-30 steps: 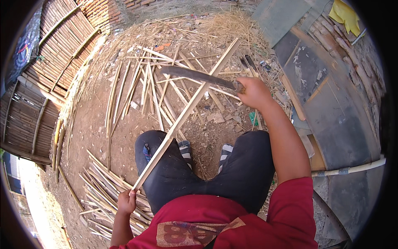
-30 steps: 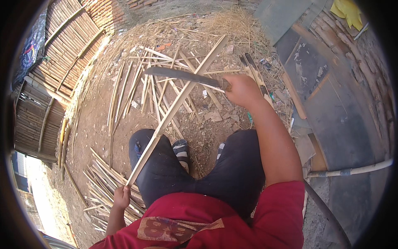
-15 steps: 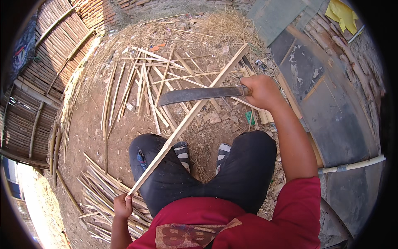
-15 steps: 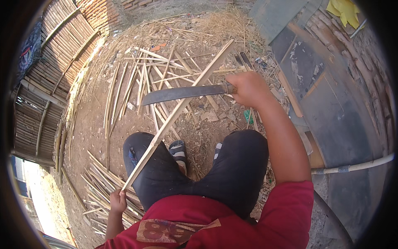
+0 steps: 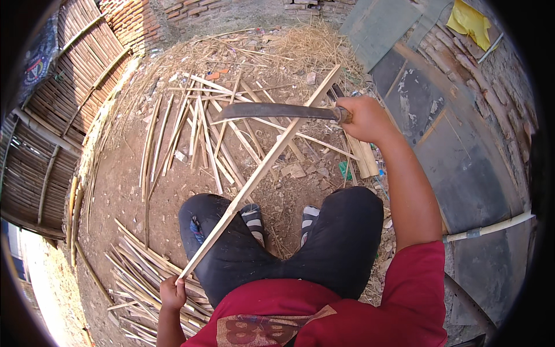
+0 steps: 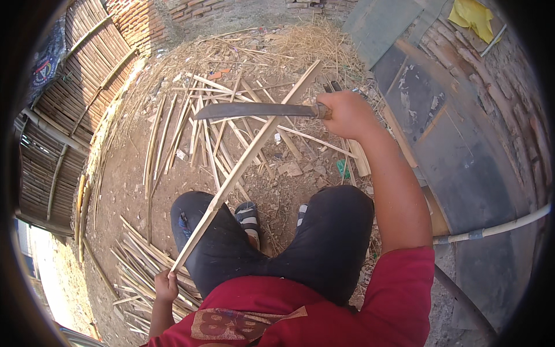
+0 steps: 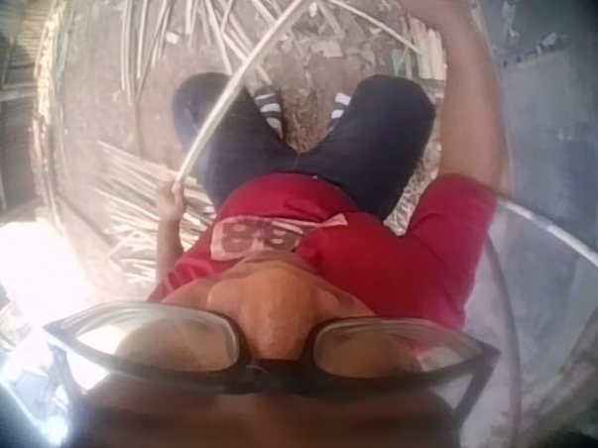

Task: The person shaves a bamboo strip using a large knife while sitting on the ground, removing thin layers from the surface.

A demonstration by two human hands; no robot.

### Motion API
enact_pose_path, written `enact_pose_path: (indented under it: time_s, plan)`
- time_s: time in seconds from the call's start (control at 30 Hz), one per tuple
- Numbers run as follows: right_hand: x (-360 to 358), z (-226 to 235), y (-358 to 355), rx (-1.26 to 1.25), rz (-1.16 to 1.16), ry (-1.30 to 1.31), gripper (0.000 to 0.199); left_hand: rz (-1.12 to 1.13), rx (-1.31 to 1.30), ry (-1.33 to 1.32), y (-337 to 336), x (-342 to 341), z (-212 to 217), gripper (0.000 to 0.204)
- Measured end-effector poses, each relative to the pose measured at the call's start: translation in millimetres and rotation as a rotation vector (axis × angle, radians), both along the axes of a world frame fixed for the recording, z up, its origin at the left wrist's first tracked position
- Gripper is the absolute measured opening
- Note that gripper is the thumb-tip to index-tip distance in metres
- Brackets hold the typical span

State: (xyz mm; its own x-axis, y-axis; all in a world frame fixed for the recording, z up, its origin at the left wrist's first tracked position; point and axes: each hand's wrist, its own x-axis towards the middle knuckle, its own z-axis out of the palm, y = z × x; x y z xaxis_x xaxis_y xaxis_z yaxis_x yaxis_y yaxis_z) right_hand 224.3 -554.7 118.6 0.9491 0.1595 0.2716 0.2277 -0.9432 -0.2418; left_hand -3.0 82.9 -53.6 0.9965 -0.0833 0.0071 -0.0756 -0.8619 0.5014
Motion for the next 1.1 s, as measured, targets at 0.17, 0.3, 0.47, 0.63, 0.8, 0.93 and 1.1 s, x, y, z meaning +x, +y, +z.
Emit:
enact_pose_path:
  time_s: [0.17, 0.3, 0.47, 0.63, 0.8, 0.93, 1.1]
  plan:
    - [-0.1, 6.0, -10.9, 0.241, -0.268, 0.092, 0.036, 0.015, 0.006, 0.001, -6.6, -0.2, 7.2, 0.058]
    - [-1.5, 1.9, -7.6, 0.097, -0.072, 0.010, 0.036, 0.034, -0.008, 0.017, -0.1, -3.3, 3.4, 0.055]
    - [2.7, 17.2, -30.7, 0.062, -0.218, 0.052, 0.037, 0.021, -0.011, 0.021, -2.3, 1.5, 4.3, 0.054]
    - [5.5, 11.9, -38.3, 0.116, -0.285, 0.004, 0.038, 0.044, -0.036, 0.009, -3.9, -0.7, 5.4, 0.054]
    - [-10.3, 28.6, -24.5, -0.028, -0.234, 0.071, 0.041, 0.014, -0.001, -0.015, -0.6, -1.0, 4.9, 0.055]
    - [-9.1, 27.3, -43.5, -0.149, -0.388, -0.104, 0.039, 0.007, 0.018, -0.022, -1.6, 0.9, 6.5, 0.060]
    - [-39.2, 30.1, -56.3, -0.148, -0.442, -0.271, 0.030, -0.007, -0.010, -0.030, -0.7, 3.8, 3.3, 0.059]
